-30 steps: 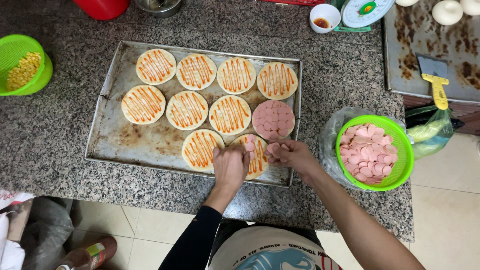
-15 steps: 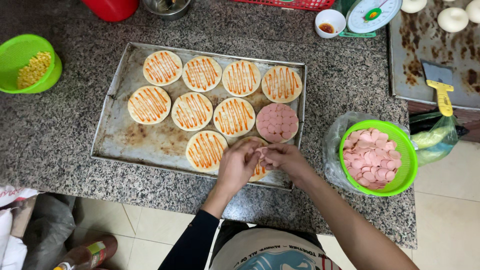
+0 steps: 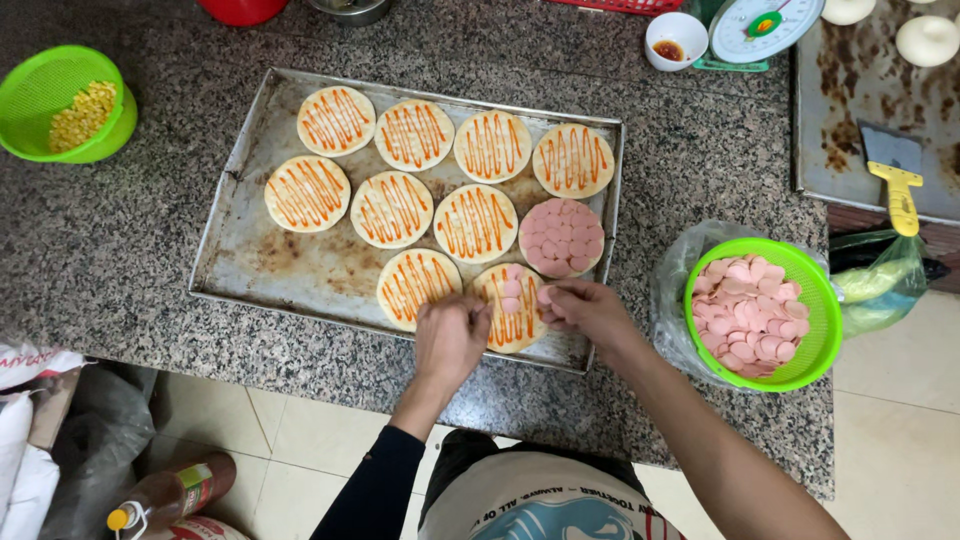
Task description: The person takes sliced sausage pieces from a bowl by hand and places them onto pizza crusts on a baking tray.
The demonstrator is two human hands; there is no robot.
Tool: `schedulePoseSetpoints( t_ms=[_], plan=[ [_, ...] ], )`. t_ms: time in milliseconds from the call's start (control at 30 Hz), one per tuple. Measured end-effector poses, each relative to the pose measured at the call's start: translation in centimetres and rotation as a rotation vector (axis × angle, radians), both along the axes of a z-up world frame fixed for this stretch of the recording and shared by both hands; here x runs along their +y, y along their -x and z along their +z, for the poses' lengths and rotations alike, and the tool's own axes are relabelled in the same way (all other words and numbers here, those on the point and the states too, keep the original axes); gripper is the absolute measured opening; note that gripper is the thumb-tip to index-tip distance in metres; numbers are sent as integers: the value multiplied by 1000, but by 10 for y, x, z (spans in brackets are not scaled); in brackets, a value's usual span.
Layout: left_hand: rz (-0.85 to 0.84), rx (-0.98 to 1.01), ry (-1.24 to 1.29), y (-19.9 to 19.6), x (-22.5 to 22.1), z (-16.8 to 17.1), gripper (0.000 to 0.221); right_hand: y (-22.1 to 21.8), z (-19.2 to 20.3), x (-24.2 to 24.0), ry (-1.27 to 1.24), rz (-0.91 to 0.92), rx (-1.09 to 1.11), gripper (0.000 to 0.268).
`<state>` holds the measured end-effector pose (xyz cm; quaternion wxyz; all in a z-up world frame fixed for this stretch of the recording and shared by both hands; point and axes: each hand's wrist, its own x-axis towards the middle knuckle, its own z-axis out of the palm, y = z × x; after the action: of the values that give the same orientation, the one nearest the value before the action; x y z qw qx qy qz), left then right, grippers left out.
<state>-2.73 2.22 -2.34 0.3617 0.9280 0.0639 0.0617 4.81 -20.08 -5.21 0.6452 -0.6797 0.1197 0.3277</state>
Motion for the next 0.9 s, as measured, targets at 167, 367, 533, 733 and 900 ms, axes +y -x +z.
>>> schedulePoseSetpoints(
  t_ms=[167, 367, 533, 733, 900],
  plan=[
    [-155, 10, 74, -2, -15, -20, 11, -1, -2, -3, 2, -7, 19, 32],
    [-97, 41, -141, 0, -23, -3, 14, 3, -8, -6, 17, -6, 39, 32],
    [-87, -24, -232, -3, -24, -3, 16, 4, -4, -3, -22, -15, 43, 31],
    [-46, -2, -130, -2, -23, 10, 15, 3, 6, 6, -26, -72, 132, 32],
    [-267, -232, -23, -8, -17, 26, 17, 1, 8, 10, -151, 54, 128, 35]
  ],
)
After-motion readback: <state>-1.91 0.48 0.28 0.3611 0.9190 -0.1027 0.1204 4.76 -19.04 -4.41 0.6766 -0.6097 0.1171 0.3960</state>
